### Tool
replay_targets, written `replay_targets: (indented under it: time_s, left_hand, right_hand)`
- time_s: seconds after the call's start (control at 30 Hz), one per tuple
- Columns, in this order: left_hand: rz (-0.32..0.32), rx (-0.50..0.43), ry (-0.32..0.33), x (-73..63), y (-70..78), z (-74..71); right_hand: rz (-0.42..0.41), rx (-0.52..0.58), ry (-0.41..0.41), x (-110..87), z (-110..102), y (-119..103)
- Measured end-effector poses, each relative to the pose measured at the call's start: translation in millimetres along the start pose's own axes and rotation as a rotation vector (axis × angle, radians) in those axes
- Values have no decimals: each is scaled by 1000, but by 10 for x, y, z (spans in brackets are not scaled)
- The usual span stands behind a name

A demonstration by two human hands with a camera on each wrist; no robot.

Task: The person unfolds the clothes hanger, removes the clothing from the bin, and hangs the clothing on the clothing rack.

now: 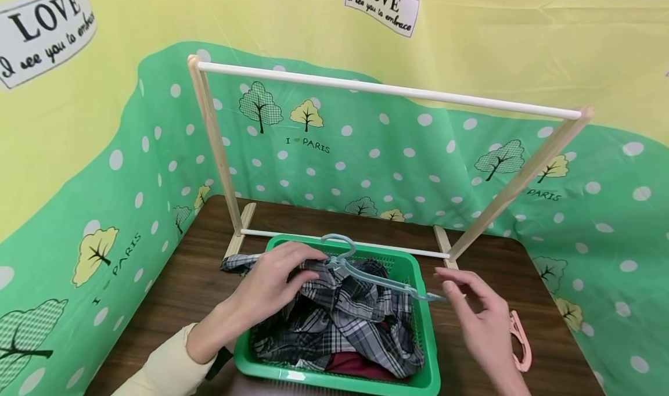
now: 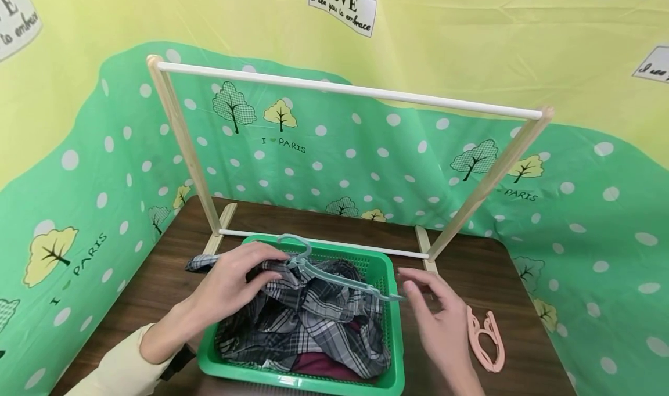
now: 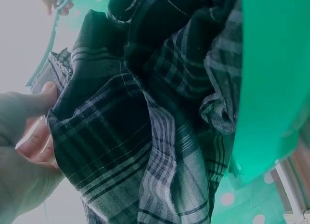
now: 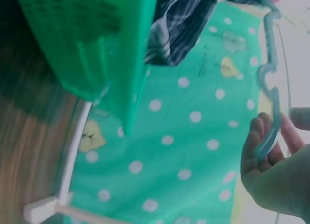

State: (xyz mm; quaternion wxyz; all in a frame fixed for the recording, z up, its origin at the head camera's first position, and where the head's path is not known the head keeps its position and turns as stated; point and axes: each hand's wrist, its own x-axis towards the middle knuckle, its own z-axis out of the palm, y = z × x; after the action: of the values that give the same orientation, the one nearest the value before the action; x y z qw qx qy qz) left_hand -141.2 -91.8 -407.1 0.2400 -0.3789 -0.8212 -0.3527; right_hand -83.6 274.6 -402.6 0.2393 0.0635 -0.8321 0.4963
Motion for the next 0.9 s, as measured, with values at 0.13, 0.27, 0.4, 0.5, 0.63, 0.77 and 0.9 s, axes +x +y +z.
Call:
replay_targets:
  time_s: [0.13, 0.27, 0.4, 0.5, 0.63, 0.77, 0.9]
  left_hand:
    - [-34, -11, 14, -7, -2, -36]
    - [-63, -41, 28, -23, -5, -65]
    - [-81, -60, 28, -33, -5, -79]
    - [-87, -64, 24, -31, -6, -68]
    - [-91, -64, 33, -28, -3, -61]
    - [-91, -67, 45, -26, -1, -56]
    - [-89, -78, 39, -24, 0, -45]
  right_hand:
    - [132, 229, -30, 98, -129, 220]
    - [252, 378, -87, 188, -189, 485]
    - [263, 274, -163, 183, -115, 646]
    - [188, 168, -266, 128, -1, 684]
    - [55, 80, -384, 58, 182, 682]
    - [-111, -47, -407, 27, 326, 704]
    - [-242, -125, -460, 26, 389, 730]
